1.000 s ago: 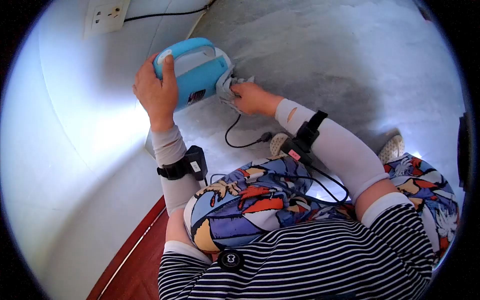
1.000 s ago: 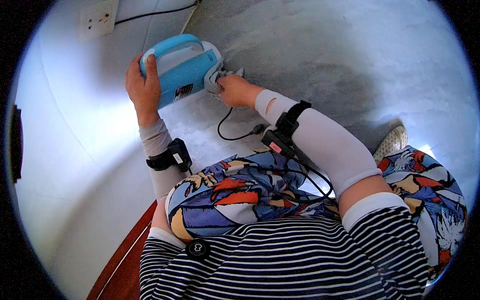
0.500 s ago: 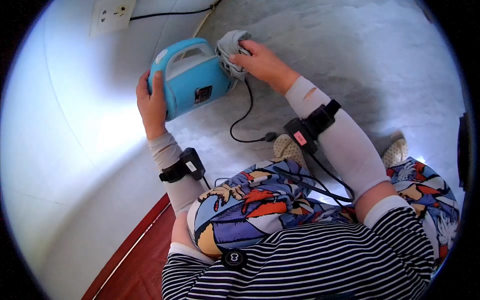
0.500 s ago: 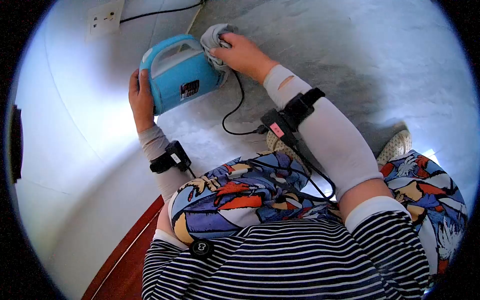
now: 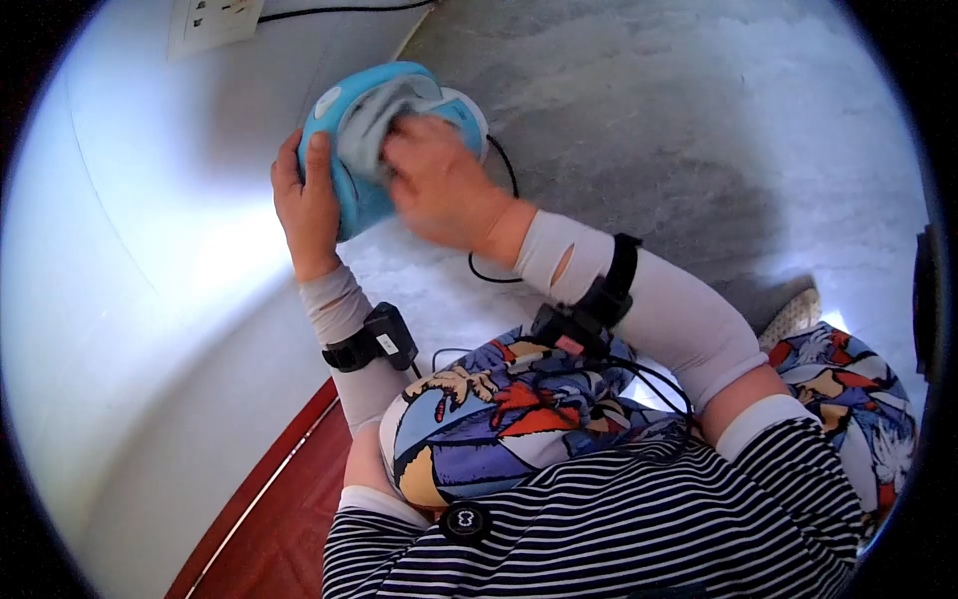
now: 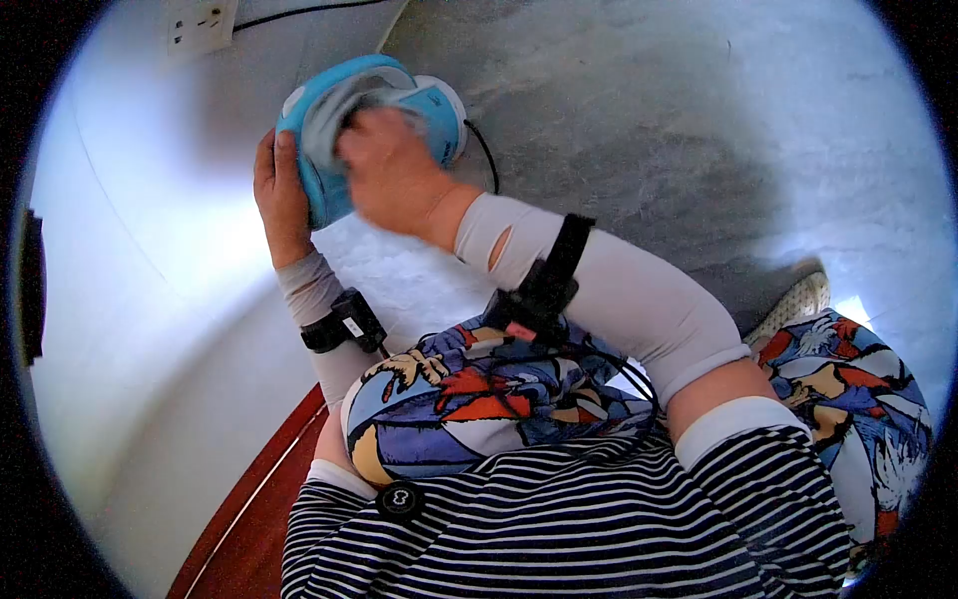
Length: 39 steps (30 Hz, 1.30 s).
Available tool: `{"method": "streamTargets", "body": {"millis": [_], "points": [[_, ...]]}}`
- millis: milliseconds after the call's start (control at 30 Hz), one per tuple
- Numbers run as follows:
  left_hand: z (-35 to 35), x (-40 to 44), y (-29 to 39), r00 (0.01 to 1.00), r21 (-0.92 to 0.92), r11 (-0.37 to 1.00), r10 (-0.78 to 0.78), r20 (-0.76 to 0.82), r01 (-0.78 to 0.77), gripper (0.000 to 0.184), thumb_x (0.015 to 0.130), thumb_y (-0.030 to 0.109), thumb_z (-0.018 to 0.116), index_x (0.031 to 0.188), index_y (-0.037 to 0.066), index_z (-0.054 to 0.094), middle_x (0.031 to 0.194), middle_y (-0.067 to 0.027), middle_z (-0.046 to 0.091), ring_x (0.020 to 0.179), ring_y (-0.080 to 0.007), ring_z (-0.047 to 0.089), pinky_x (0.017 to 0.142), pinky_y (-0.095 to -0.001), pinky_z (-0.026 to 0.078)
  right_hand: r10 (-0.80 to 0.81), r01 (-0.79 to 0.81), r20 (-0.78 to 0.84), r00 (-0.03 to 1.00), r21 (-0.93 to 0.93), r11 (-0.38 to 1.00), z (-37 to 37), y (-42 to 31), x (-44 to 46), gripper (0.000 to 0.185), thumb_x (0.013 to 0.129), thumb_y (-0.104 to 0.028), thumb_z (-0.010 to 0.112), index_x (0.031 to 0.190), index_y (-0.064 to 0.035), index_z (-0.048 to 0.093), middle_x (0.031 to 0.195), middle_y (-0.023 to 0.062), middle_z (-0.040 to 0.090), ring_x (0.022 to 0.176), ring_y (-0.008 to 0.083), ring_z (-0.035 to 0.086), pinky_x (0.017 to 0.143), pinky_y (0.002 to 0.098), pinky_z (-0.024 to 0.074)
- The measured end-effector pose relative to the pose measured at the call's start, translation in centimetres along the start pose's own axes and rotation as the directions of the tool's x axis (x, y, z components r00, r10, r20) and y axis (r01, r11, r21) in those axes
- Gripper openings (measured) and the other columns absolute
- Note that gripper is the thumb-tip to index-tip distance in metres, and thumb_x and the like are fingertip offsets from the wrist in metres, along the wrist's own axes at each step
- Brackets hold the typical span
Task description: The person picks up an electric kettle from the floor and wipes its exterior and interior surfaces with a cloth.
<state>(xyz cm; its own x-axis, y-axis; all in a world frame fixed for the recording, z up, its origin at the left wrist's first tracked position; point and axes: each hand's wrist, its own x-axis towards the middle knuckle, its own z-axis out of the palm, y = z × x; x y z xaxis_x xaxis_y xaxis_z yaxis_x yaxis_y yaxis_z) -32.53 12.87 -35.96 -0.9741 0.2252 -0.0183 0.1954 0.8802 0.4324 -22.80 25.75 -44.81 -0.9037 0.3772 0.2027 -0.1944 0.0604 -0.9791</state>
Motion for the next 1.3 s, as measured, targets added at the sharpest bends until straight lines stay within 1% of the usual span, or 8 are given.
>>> {"method": "streamTargets", "body": {"millis": [133, 267, 367, 500, 633, 867, 1167, 1300], "points": [[-0.3, 0.0, -0.5, 1.0, -0.004, 1.0, 0.007, 0.001, -0.007, 0.059, 0.094, 0.053, 0.057, 0.126, 0.003, 0.06, 0.121, -0.0222, 0.058, 0.108, -0.033, 0.057, 0.095, -0.0392, 0.044, -0.161, 0.163, -0.059, 0.985, 0.019, 0.987, 0.0, 1.5, -0.7, 0.034, 0.076, 0.001, 0.056, 0.109, -0.0011, 0.064, 0.117, 0.0224, 0.06, 0.108, 0.043, 0.055, 0.093, 0.0485, 0.0457], [-0.2, 0.0, -0.9, 0.999, -0.026, 0.999, -0.032, 0.016, 0.032, 0.061, 0.094, 0.054, 0.057, 0.126, 0.001, 0.059, 0.121, -0.0228, 0.057, 0.108, -0.033, 0.057, 0.095, -0.0393, 0.044, 0.293, -0.288, 0.082, 0.953, -0.063, 0.956, -1.2, 10.2, 0.0, 0.039, 0.073, 0.002, 0.058, 0.111, 0.0003, 0.065, 0.122, 0.0247, 0.059, 0.109, 0.0438, 0.055, 0.096, 0.0486, 0.0454], [0.0, 0.0, -0.7, 1.0, -0.018, 1.0, -0.021, 0.002, 0.021, 0.061, 0.093, 0.054, 0.058, 0.125, 0.002, 0.059, 0.121, -0.023, 0.057, 0.108, -0.0325, 0.057, 0.095, -0.0391, 0.044, 0.328, -0.283, 0.138, 0.934, -0.272, 0.92, -1.2, 9.7, 0.4, 0.038, 0.072, 0.001, 0.058, 0.109, 0.0004, 0.065, 0.116, 0.0243, 0.06, 0.107, 0.0438, 0.055, 0.092, 0.0503, 0.046], [0.2, -0.1, -0.6, 1.0, -0.039, 0.999, -0.025, -0.014, 0.025, 0.059, 0.094, 0.052, 0.058, 0.125, 0.001, 0.059, 0.12, -0.0226, 0.057, 0.107, -0.0324, 0.057, 0.095, -0.0392, 0.044, -0.093, 0.096, 0.04, 0.995, -0.084, 0.992, 0.4, 1.4, -1.3, 0.034, 0.078, -0.003, 0.059, 0.112, -0.0033, 0.066, 0.113, 0.0215, 0.057, 0.102, 0.0427, 0.055, 0.09, 0.0503, 0.0466], [-0.2, 0.5, -1.7, 0.998, -0.095, 0.995, -0.031, 0.047, 0.035, 0.061, 0.093, 0.054, 0.058, 0.124, 0.002, 0.06, 0.12, -0.0219, 0.058, 0.108, -0.034, 0.057, 0.096, -0.0393, 0.043, -0.098, 0.101, -0.034, 0.995, 0.109, 0.989, 0.9, -1.3, -2.0, 0.034, 0.079, -0.002, 0.059, 0.112, -0.0038, 0.065, 0.114, 0.022, 0.055, 0.102, 0.0408, 0.056, 0.09, 0.0489, 0.0468], [0.7, 0.3, -1.2, 1.0, 0.019, 0.999, -0.031, 0.001, 0.031, 0.065, 0.093, 0.058, 0.055, 0.127, 0.002, 0.059, 0.122, -0.0231, 0.057, 0.11, -0.0344, 0.056, 0.096, -0.041, 0.043, 0.483, -0.453, 0.109, 0.869, -0.215, 0.865, -1.2, 9.0, -2.4, 0.032, 0.08, -0.003, 0.061, 0.112, -0.0012, 0.064, 0.113, 0.0243, 0.058, 0.104, 0.0441, 0.057, 0.091, 0.0459, 0.049], [0.1, 0.7, -1.3, 0.999, -0.002, 1.0, -0.027, 0.021, 0.027, 0.065, 0.093, 0.058, 0.055, 0.126, 0.002, 0.06, 0.119, -0.0241, 0.057, 0.108, -0.035, 0.057, 0.094, -0.0417, 0.044, 0.045, -0.049, 0.037, 0.998, 0.127, 0.991, 1.4, -0.3, -3.6, 0.031, 0.078, -0.001, 0.061, 0.108, 0.001, 0.065, 0.11, 0.0226, 0.055, 0.105, 0.0407, 0.057, 0.091, 0.0447, 0.0491], [0.7, 0.5, -1.0, 1.0, -0.023, 1.0, -0.006, -0.009, 0.005, 0.062, 0.093, 0.056, 0.056, 0.124, 0.002, 0.061, 0.117, -0.0236, 0.058, 0.106, -0.0345, 0.058, 0.093, -0.0418, 0.045, 0.337, -0.336, -0.013, 0.941, -0.121, 0.934, 0.0, 7.3, -2.6, 0.033, 0.077, -0.001, 0.058, 0.109, 0.0008, 0.065, 0.111, 0.0244, 0.058, 0.104, 0.0422, 0.057, 0.091, 0.0467, 0.0483]]}}
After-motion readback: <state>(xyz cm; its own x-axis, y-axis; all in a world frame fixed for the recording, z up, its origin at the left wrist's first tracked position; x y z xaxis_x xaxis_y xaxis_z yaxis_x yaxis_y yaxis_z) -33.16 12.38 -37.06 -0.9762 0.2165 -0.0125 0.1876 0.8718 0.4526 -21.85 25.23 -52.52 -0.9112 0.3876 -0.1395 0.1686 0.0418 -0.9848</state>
